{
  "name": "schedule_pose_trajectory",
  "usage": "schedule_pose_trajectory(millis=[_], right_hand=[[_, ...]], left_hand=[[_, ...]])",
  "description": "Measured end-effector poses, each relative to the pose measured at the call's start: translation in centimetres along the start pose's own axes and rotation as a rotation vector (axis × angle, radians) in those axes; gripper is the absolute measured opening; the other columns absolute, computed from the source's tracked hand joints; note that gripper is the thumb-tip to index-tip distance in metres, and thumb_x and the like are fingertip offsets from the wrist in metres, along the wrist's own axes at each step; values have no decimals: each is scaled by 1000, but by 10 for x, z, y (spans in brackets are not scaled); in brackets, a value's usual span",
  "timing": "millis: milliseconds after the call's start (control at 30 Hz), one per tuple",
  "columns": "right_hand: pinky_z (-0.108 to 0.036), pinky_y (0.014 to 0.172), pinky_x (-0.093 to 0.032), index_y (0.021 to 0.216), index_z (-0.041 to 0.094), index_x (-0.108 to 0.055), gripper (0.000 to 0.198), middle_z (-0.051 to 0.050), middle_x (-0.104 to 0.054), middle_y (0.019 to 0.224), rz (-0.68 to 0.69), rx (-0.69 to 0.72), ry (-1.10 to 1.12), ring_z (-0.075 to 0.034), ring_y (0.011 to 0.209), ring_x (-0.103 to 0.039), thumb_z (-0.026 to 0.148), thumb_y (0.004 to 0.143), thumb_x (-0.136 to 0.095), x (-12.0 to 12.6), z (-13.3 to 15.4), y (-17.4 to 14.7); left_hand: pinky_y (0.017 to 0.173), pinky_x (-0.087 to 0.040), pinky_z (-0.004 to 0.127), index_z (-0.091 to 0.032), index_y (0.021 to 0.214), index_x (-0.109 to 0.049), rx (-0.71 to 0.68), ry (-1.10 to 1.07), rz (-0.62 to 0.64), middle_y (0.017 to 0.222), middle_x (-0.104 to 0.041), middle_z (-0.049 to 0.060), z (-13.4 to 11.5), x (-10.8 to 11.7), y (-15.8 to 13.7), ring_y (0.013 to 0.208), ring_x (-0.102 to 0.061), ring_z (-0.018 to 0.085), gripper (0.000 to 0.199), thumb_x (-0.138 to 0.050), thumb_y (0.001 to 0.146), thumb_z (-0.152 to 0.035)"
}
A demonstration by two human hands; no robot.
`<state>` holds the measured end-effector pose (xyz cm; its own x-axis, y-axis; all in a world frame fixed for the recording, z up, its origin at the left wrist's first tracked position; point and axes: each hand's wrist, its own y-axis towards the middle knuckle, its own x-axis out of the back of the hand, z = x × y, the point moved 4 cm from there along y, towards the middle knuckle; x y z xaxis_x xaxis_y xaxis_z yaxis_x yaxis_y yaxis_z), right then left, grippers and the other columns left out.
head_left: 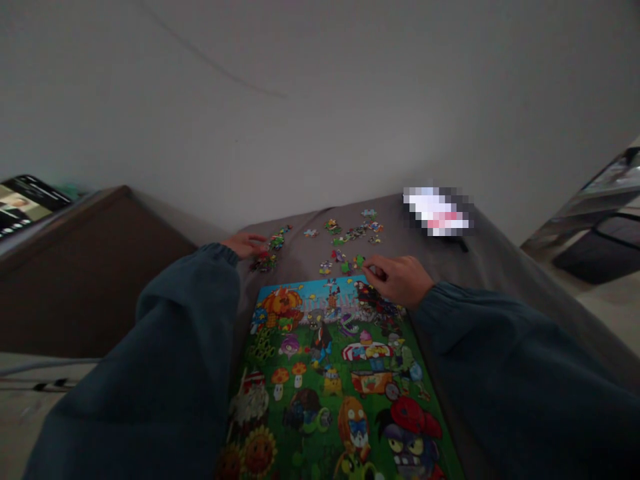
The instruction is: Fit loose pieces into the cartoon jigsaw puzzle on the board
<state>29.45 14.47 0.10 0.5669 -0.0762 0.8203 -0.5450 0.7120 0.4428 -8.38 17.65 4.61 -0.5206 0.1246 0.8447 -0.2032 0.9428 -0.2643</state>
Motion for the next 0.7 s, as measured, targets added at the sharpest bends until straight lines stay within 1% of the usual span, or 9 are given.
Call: schedule_pose_trajectory(millis=[133, 167, 200, 267, 333, 400, 500, 567, 700], right_hand=[[-28, 60, -36, 93, 19, -73, 23, -3, -69, 67, 34, -53, 117, -14, 58, -59, 32, 93, -53, 4, 2, 1], [-28, 62, -38, 92, 18, -73, 22, -3, -70, 70, 54, -69, 190, -14, 60, -60, 31, 92, -54, 6, 4, 1], [-27, 63, -41, 93, 17, -72, 21, -4, -72, 73, 82, -83, 282, -14, 63, -61, 30, 92, -55, 8, 8, 1], [-26, 63, -45, 99, 16, -72, 21, -5, -74, 82, 158, -107, 501, -14, 70, -64, 31, 90, -59, 13, 18, -1], [-24, 62, -49, 109, 16, -69, 29, -7, -74, 93, 231, -130, 717, -14, 76, -66, 34, 88, -64, 16, 33, -4], [-24, 60, -52, 114, 16, -67, 37, -7, -73, 98, 261, -160, 892, -13, 76, -65, 38, 84, -71, 18, 48, -8], [-22, 52, -51, 104, 17, -68, 32, -3, -69, 83, 258, -257, 1058, -10, 62, -60, 42, 84, -72, 15, 63, -15], [-21, 46, -49, 96, 16, -69, 28, 0, -65, 73, 282, -309, 1109, -8, 53, -56, 43, 86, -70, 11, 67, -18], [-20, 48, -47, 90, 16, -69, 21, 1, -65, 75, 333, -288, 1078, -7, 55, -54, 36, 85, -71, 16, 66, -16]], left_hand=[[90, -57, 45, -16, 123, -61, -45, -42, -49, 124, -64, 10, -21, 19, -27, 106, -65, 24, 36, -63, 95, -39], [89, -57, 44, -14, 119, -63, -87, -71, -77, 120, -65, 7, -29, 19, -37, 105, -65, 26, 37, -63, 94, -42], [86, -57, 42, -14, 115, -64, -128, -106, -101, 115, -67, 7, -37, 16, -49, 103, -66, 25, 36, -61, 94, -43], [80, -56, 33, -17, 108, -67, -212, -186, -118, 105, -72, 4, -56, -1, -75, 93, -66, 20, 35, -58, 93, -47], [70, -55, 28, -20, 101, -70, -282, -259, -91, 97, -75, 3, -76, -28, -104, 82, -66, 18, 38, -64, 85, -53], [61, -53, 27, -21, 93, -70, -342, -365, -1, 83, -75, 3, -95, -57, -129, 72, -66, 17, 39, -68, 78, -56], [47, -45, 24, -22, 83, -69, -354, -467, 122, 70, -72, 1, -109, -89, -155, 55, -59, 14, 34, -71, 75, -55], [43, -42, 23, -22, 77, -68, -357, -483, 164, 63, -70, 0, -109, -100, -163, 48, -56, 12, 31, -69, 76, -53], [44, -44, 23, -26, 75, -74, -487, -381, 118, 61, -70, -2, -102, -101, -169, 49, -56, 13, 24, -67, 80, -48]])
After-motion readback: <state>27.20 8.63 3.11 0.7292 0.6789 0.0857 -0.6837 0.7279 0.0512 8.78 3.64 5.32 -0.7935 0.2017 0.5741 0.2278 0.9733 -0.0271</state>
